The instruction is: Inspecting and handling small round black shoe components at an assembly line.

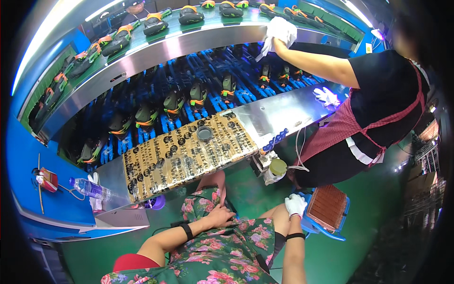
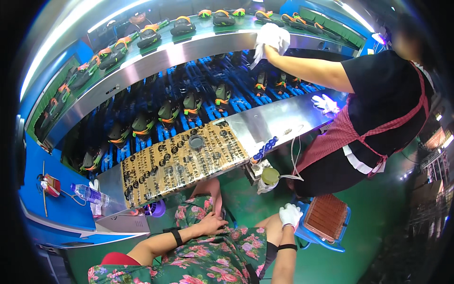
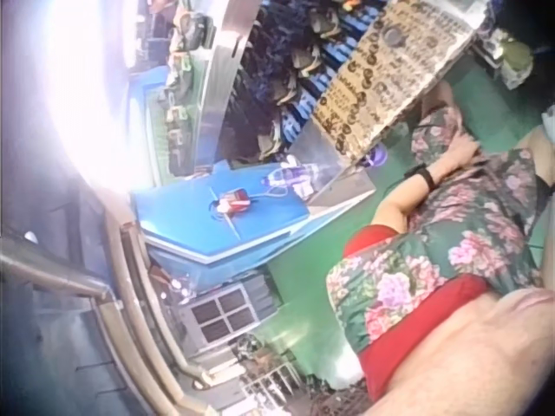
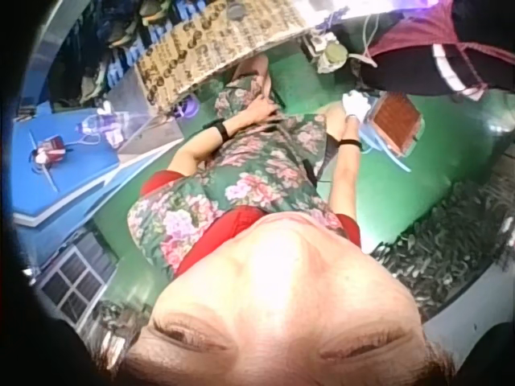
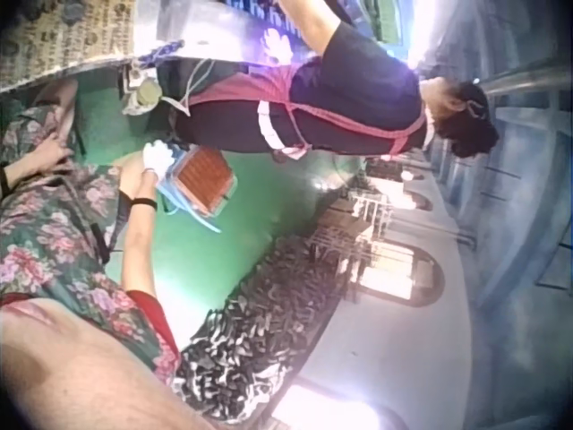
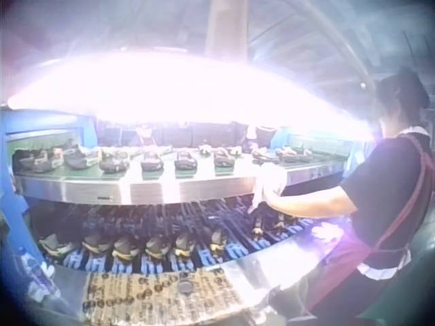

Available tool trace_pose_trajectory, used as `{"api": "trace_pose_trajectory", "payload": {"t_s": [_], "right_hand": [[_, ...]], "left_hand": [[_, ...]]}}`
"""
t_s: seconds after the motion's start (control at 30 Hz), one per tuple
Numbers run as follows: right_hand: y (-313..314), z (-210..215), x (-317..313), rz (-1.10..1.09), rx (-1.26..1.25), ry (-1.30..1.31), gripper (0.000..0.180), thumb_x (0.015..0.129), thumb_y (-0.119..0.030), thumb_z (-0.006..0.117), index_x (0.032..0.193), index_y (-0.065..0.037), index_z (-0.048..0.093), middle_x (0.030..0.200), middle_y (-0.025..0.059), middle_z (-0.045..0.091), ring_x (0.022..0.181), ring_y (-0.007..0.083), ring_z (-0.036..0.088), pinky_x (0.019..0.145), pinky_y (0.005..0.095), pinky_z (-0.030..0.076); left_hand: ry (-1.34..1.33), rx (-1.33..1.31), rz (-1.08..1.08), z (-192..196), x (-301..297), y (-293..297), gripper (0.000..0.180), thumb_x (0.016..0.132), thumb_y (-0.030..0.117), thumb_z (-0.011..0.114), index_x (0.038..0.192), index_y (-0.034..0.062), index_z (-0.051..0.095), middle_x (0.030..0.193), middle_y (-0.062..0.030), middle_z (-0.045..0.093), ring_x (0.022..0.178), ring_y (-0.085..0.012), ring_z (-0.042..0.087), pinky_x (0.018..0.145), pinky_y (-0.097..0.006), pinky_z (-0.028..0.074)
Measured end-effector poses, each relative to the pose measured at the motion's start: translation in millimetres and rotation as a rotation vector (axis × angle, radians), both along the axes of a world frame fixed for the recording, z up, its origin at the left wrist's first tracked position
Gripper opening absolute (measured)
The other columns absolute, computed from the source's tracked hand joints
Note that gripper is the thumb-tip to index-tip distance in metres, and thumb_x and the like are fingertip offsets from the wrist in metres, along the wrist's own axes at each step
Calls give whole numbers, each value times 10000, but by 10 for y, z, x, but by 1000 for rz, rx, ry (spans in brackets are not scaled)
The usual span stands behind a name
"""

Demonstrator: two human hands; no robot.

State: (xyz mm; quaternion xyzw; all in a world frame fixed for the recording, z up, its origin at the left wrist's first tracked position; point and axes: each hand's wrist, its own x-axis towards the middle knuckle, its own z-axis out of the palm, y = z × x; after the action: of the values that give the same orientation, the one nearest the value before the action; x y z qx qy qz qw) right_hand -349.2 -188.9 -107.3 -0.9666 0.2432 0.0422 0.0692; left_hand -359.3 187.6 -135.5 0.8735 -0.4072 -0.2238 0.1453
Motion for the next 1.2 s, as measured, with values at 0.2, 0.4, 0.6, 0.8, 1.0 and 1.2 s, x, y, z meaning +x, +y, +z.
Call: {"api": "trace_pose_trajectory", "payload": {"t_s": [0.2,0.4,0.6,0.8,1.0,1.2], "right_hand": [[-184,-75,-170,-55,7,21,298,815,-328,587,927,-115,762,1090,99,731,1110,332,623,958,543,436],[-213,-77,-180,-92,89,-9,292,821,-340,605,936,-121,761,1097,84,731,1118,331,616,958,541,431],[-8,2,-1,-8,11,31,290,825,-333,621,964,-121,760,1103,103,722,1107,333,615,981,540,409],[-52,-5,-28,-28,31,44,294,818,-330,612,958,-118,759,1105,105,723,1106,334,616,981,533,421],[-126,-57,-94,-64,67,10,310,824,-348,604,964,-123,763,1107,103,729,1106,338,620,984,535,431],[-66,-48,-15,-34,30,32,302,821,-351,631,974,-130,766,1109,107,728,1116,332,618,984,534,427]], "left_hand": [[-192,-39,527,298,189,589,565,843,595,662,1225,180,697,1273,-192,608,1267,-354,504,1040,-590,352],[123,13,941,278,209,1082,750,811,647,668,1386,173,592,1218,-297,643,1157,-463,604,978,-572,474],[81,-166,967,137,194,913,767,835,617,665,1446,175,528,1462,-290,480,1235,-468,564,1029,-517,478],[79,-229,987,191,332,948,709,825,569,702,1276,30,615,1173,-298,667,1104,-449,639,939,-510,517],[65,-161,1046,145,333,980,621,866,537,682,1075,-48,675,1015,-298,697,1022,-457,656,889,-521,518],[-37,-275,1027,78,316,871,506,933,437,628,1058,-50,682,1008,-297,694,990,-460,654,891,-519,512]]}}
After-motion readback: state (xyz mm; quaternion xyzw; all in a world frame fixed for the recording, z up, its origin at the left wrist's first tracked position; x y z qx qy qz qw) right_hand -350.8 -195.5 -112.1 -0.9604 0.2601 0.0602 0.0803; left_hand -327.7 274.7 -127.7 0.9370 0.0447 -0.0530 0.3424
